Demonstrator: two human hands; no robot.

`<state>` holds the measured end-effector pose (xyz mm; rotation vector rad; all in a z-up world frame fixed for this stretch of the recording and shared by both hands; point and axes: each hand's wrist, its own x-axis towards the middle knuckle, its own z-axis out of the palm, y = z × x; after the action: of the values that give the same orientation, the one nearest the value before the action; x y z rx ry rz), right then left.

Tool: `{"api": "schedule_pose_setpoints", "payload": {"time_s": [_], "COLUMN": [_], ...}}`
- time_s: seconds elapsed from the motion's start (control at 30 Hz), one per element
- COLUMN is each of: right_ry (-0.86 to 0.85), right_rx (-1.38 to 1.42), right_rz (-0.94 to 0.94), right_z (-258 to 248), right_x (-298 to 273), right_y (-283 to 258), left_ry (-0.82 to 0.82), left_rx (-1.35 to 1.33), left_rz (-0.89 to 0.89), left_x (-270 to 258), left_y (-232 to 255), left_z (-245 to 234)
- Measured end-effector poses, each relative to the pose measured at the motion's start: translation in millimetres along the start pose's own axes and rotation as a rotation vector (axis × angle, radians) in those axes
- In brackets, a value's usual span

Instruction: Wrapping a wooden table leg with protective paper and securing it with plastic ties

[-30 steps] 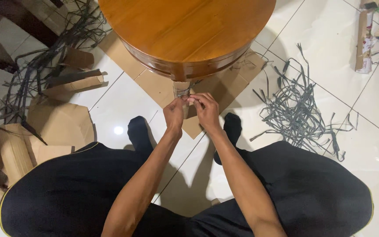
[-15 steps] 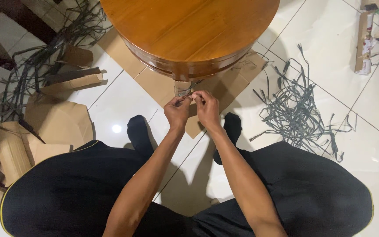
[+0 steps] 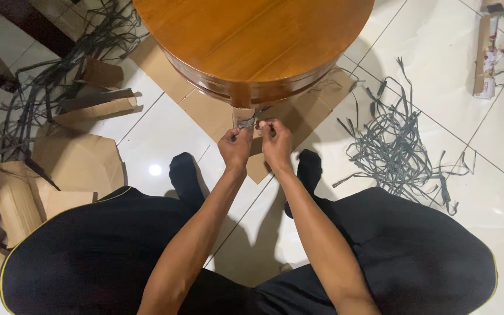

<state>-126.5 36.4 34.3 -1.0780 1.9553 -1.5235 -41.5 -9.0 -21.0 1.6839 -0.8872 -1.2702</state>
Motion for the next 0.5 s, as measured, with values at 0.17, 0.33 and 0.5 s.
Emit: {"api": "schedule_pose_setpoints", "payload": {"time_s": [0.17, 0.33, 0.5], "right_ry": [0.026, 0.032, -0.032], "right_rx": [0.013, -0.009, 0.149], "right_rz": [0.081, 0.103, 0.141], "right_z": [7, 11, 7], "right_x": [3, 8, 13], "right_y": [15, 26, 39], "left_ry": [0.018, 0.016, -0.015], "left_rx": [-0.014, -0.013, -0.009], "left_rz": [0.001, 0.016, 0.001], "left_x": [4, 11, -2], "left_y": [-3, -7, 10], "left_z": [-3, -6, -15]}}
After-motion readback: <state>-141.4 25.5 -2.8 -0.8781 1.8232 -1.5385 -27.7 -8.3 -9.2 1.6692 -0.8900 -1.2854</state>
